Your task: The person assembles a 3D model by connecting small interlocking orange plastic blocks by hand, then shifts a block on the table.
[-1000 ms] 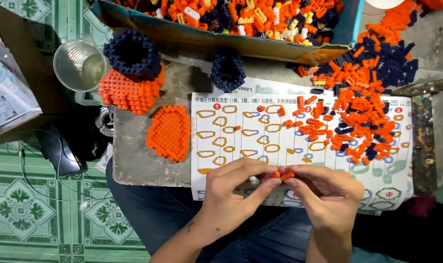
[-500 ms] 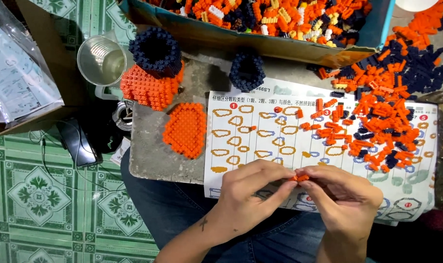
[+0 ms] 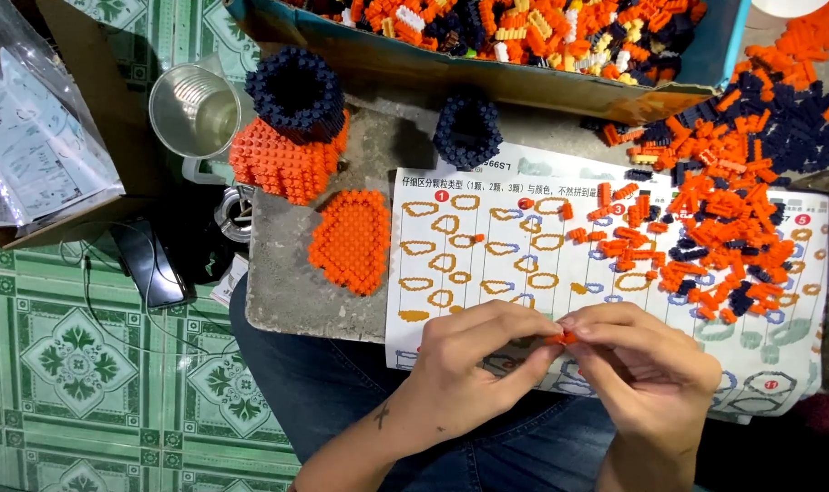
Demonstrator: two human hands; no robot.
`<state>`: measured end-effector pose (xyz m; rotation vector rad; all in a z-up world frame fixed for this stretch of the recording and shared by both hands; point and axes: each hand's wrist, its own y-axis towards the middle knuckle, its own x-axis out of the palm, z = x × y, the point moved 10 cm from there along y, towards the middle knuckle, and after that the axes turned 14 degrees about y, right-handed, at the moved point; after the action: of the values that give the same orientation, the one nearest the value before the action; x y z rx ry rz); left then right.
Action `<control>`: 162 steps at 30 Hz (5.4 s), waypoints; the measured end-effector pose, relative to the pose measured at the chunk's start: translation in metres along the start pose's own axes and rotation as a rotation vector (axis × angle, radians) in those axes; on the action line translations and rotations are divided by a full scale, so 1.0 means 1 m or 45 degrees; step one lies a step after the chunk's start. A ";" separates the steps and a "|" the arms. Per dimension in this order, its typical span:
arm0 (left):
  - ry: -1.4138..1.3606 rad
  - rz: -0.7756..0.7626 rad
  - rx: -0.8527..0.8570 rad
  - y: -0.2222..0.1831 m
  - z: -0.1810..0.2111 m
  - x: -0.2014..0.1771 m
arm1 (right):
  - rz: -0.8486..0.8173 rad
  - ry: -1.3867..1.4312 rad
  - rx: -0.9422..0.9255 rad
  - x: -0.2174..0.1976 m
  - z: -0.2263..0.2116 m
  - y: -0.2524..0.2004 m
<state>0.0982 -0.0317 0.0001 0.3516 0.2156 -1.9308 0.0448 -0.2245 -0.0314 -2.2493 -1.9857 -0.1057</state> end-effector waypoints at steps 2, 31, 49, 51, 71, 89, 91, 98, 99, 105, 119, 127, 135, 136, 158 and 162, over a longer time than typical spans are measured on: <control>-0.034 0.001 -0.007 0.000 -0.001 -0.001 | 0.013 0.008 -0.014 -0.002 0.002 -0.002; -0.245 0.075 -0.105 -0.003 -0.018 0.000 | 0.009 0.127 0.068 0.015 -0.004 0.001; -0.184 0.085 -0.084 -0.004 -0.018 0.002 | 0.067 0.165 0.096 0.015 0.000 0.001; -0.160 0.092 -0.095 -0.003 -0.017 0.001 | 0.046 0.168 0.097 0.015 0.002 0.001; -0.153 0.121 -0.083 -0.001 -0.014 -0.002 | 0.091 0.210 0.107 0.015 0.012 -0.002; 0.137 -0.064 0.119 -0.007 0.025 -0.012 | -0.082 -0.171 -0.127 0.018 -0.019 -0.002; 0.248 -0.094 0.151 -0.009 0.030 -0.018 | -0.047 -0.329 -0.204 0.020 -0.022 0.002; 0.638 0.015 0.143 -0.014 0.022 -0.043 | -0.407 -0.808 -0.330 0.092 -0.031 0.014; 0.707 0.035 0.105 -0.014 0.019 -0.047 | -0.418 -0.845 -0.310 0.097 -0.030 0.016; 0.759 0.113 0.005 -0.012 0.008 -0.064 | -0.355 -0.950 -0.347 0.113 -0.029 0.022; 0.830 0.064 0.028 -0.015 0.001 -0.065 | -0.347 -0.969 -0.337 0.117 -0.023 0.024; 0.867 0.085 -0.027 -0.015 -0.006 -0.059 | -0.370 -0.882 -0.358 0.100 -0.025 0.029; 0.931 0.048 0.002 -0.015 0.000 -0.053 | 0.086 -1.331 -0.395 0.048 -0.055 0.060; 0.930 0.046 0.007 -0.015 0.001 -0.052 | 0.091 -1.333 -0.395 0.050 -0.056 0.062; -0.394 0.124 -0.380 -0.022 -0.043 -0.031 | -0.094 0.086 -0.063 0.057 -0.033 0.032; -0.329 0.179 -0.253 -0.018 -0.034 -0.035 | -0.052 0.138 0.055 0.059 -0.020 0.024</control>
<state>0.0983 0.0168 -0.0199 -0.0149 0.2044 -1.7774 0.0765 -0.1725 -0.0048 -2.1302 -1.9592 -0.1829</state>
